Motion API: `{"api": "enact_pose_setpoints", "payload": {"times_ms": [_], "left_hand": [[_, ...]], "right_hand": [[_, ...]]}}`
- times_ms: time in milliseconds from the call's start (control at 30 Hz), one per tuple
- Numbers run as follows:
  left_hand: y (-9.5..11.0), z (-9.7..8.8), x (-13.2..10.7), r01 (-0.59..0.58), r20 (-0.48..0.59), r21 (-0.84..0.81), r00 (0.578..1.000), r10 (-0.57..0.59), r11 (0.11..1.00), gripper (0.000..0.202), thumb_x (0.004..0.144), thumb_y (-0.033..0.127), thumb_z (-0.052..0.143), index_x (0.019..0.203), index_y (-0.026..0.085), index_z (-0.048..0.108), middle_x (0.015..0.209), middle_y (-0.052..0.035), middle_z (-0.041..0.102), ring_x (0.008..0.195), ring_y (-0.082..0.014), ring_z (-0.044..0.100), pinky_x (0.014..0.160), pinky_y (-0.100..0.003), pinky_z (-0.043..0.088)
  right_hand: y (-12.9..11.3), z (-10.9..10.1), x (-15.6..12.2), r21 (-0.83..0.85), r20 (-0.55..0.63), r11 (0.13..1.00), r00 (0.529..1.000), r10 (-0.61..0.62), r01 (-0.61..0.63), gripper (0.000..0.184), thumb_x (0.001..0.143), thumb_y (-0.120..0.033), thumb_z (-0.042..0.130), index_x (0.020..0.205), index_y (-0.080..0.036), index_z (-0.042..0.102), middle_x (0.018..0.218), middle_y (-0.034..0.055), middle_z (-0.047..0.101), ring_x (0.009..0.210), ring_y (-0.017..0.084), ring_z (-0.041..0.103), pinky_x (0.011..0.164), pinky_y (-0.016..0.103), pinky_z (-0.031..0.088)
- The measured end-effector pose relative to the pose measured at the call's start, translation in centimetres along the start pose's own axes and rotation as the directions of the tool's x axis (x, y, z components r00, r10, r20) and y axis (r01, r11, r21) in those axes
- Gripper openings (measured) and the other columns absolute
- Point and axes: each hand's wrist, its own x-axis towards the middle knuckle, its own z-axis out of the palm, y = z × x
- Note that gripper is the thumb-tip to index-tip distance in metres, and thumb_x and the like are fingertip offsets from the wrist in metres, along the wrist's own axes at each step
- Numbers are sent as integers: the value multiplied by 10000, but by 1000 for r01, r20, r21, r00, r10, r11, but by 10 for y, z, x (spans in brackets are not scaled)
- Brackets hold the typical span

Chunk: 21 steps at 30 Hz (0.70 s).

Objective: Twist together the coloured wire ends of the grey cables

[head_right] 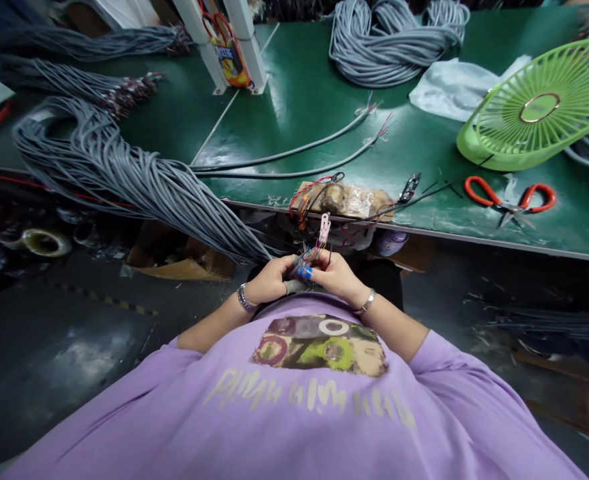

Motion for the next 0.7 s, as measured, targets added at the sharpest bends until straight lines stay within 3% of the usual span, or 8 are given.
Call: {"api": "enact_pose_setpoints", "payload": {"times_ms": [67,133,233,333,433,533,700], "left_hand": [[9,6,-8,-3,-94,-128,996,-9,992,393,698,343,828,999,154,660,889,-27,707,772,-148,639,726,-252,511],[12,9,-14,6,-173,-308,983,-62,952,349,748,402,800,938,158,637,756,0,678,596,-96,595,573,-204,467],[10,6,-16,-42,-249,-576,960,-126,816,380,775,498,767,827,158,604,541,59,555,378,-38,412,397,-166,284],[8,-5,-17,-109,-270,-754,950,-155,648,391,731,477,814,803,153,608,448,96,441,331,-19,309,388,-166,217],[10,-13,-20,-97,-244,-835,948,-206,542,299,770,374,795,765,156,591,425,103,395,318,-21,281,401,-178,212],[11,-13,-24,-81,-230,-871,939,-256,484,270,819,324,743,724,166,546,419,100,387,313,-31,280,404,-188,205],[4,-8,-28,-81,-211,-869,953,-218,487,331,725,303,808,707,178,501,432,98,424,324,-33,285,409,-187,193]], "right_hand": [[0,-2,1,-29,-44,999,998,-39,38,370,603,-401,904,822,-184,700,784,9,716,713,137,636,726,288,535],[0,-3,3,-25,-96,997,993,-72,70,357,604,-398,901,809,-186,700,767,-3,705,699,123,619,719,274,524],[1,0,7,27,-97,999,995,-22,25,363,577,-375,911,806,-181,707,741,-6,696,722,127,624,733,271,519],[-2,8,14,94,-35,993,996,78,-75,429,548,-333,921,891,-176,715,816,19,725,775,134,645,691,243,501],[-11,21,25,133,42,978,987,158,-162,540,541,-341,919,1007,-176,701,916,40,736,613,72,559,468,178,340],[-20,36,38,164,89,972,984,155,-168,588,509,-337,930,1010,-185,664,899,3,708,475,14,373,391,182,156],[-21,52,48,167,22,986,999,26,-29,508,511,-346,930,884,-188,622,759,-35,628,542,48,441,428,181,239]]}}
